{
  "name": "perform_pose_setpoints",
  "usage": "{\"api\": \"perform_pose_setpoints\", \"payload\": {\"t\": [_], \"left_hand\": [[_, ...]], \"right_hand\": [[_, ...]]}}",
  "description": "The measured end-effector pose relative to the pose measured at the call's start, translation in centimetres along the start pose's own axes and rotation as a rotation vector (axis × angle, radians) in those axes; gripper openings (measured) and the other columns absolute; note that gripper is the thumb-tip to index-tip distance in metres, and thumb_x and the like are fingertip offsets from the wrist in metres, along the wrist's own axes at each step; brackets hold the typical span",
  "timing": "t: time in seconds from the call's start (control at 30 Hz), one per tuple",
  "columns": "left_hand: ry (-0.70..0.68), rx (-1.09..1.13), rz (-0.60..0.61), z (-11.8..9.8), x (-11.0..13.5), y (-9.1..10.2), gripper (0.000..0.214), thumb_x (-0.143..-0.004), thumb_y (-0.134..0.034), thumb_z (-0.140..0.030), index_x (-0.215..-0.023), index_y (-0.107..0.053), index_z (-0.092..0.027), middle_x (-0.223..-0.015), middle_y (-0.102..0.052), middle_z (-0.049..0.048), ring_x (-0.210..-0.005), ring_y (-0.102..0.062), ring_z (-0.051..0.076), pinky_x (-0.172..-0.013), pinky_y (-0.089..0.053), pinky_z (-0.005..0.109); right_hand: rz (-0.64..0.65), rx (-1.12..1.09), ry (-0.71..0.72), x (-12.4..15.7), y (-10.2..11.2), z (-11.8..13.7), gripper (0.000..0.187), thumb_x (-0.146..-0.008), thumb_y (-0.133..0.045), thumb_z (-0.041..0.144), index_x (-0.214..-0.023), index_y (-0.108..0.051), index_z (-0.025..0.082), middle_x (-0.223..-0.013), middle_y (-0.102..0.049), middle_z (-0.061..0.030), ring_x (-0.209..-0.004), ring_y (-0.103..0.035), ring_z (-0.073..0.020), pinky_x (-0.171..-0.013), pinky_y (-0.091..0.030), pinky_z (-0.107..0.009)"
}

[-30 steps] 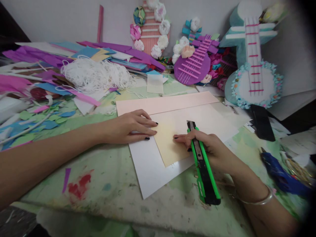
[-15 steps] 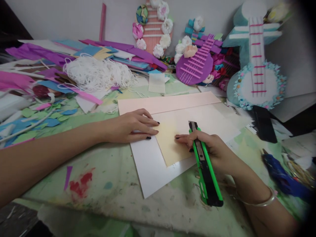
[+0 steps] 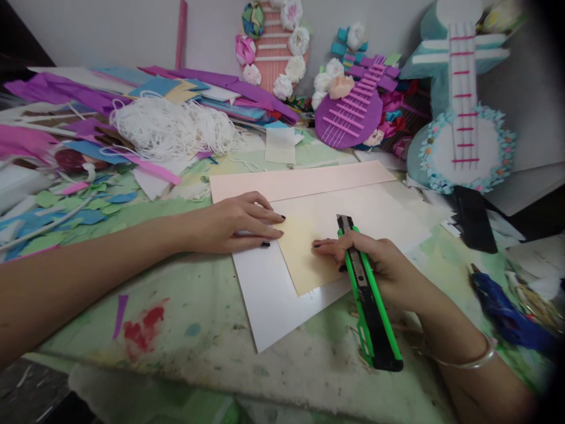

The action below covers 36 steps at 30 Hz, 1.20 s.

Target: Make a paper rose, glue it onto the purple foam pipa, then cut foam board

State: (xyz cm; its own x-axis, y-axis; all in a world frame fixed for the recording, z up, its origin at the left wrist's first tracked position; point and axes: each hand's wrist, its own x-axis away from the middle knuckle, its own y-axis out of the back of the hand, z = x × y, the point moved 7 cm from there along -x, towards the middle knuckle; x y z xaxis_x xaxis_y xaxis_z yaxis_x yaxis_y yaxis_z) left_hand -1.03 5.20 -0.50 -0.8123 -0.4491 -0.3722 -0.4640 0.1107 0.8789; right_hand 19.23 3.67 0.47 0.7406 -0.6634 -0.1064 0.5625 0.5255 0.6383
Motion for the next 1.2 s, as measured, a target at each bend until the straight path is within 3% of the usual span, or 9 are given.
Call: {"api": "perform_pose_setpoints", "payload": {"t": [0.4,0.6,0.7,1.0,1.2], "left_hand": [[0.010,0.016,0.009,0.0,-0.1,0.0,0.032,-0.092,-0.052,-0.024,-0.122,-0.063,-0.027,-0.123,-0.065,0.0087,-0.113,-0.054,0.023,-0.097,-0.042,0.038],[0.207,0.034,0.074,0.9,0.0,0.0,0.054,-0.087,-0.058,-0.025,-0.139,-0.042,-0.022,-0.128,-0.060,0.0097,-0.117,-0.049,0.023,-0.095,-0.042,0.034],[0.250,0.040,0.093,1.1,0.0,0.0,0.053,-0.087,-0.058,-0.028,-0.137,-0.043,-0.022,-0.137,-0.052,0.0099,-0.122,-0.046,0.024,-0.097,-0.039,0.034],[0.249,0.045,0.108,0.9,0.0,0.0,0.052,-0.088,-0.056,-0.026,-0.137,-0.041,-0.021,-0.131,-0.056,0.0095,-0.122,-0.045,0.024,-0.097,-0.038,0.034],[0.234,0.040,0.111,0.5,-0.1,0.1,0.046,-0.089,-0.055,-0.027,-0.133,-0.045,-0.018,-0.138,-0.049,0.0116,-0.122,-0.044,0.024,-0.099,-0.038,0.034]], "right_hand": [[0.004,0.015,0.001,-0.1,-0.1,0.2,0.015,-0.086,-0.053,0.012,-0.096,-0.053,0.023,-0.116,-0.067,-0.0058,-0.119,-0.058,-0.0222,-0.097,-0.049,-0.036],[0.026,0.045,-0.001,0.0,-0.2,0.1,0.020,-0.084,-0.055,0.011,-0.098,-0.052,0.024,-0.118,-0.066,-0.0077,-0.121,-0.057,-0.0251,-0.096,-0.050,-0.037],[0.024,0.049,0.007,0.0,-0.2,0.0,0.023,-0.083,-0.054,0.009,-0.101,-0.052,0.025,-0.119,-0.065,-0.0072,-0.121,-0.056,-0.0245,-0.096,-0.049,-0.037],[0.034,0.053,-0.010,0.1,-0.3,-0.1,0.020,-0.083,-0.055,0.011,-0.097,-0.051,0.024,-0.120,-0.065,-0.0076,-0.121,-0.056,-0.0243,-0.092,-0.050,-0.034],[0.036,0.072,-0.001,0.0,-0.3,0.1,0.016,-0.086,-0.053,0.013,-0.097,-0.051,0.025,-0.119,-0.065,-0.0064,-0.121,-0.057,-0.0223,-0.090,-0.050,-0.032]]}}
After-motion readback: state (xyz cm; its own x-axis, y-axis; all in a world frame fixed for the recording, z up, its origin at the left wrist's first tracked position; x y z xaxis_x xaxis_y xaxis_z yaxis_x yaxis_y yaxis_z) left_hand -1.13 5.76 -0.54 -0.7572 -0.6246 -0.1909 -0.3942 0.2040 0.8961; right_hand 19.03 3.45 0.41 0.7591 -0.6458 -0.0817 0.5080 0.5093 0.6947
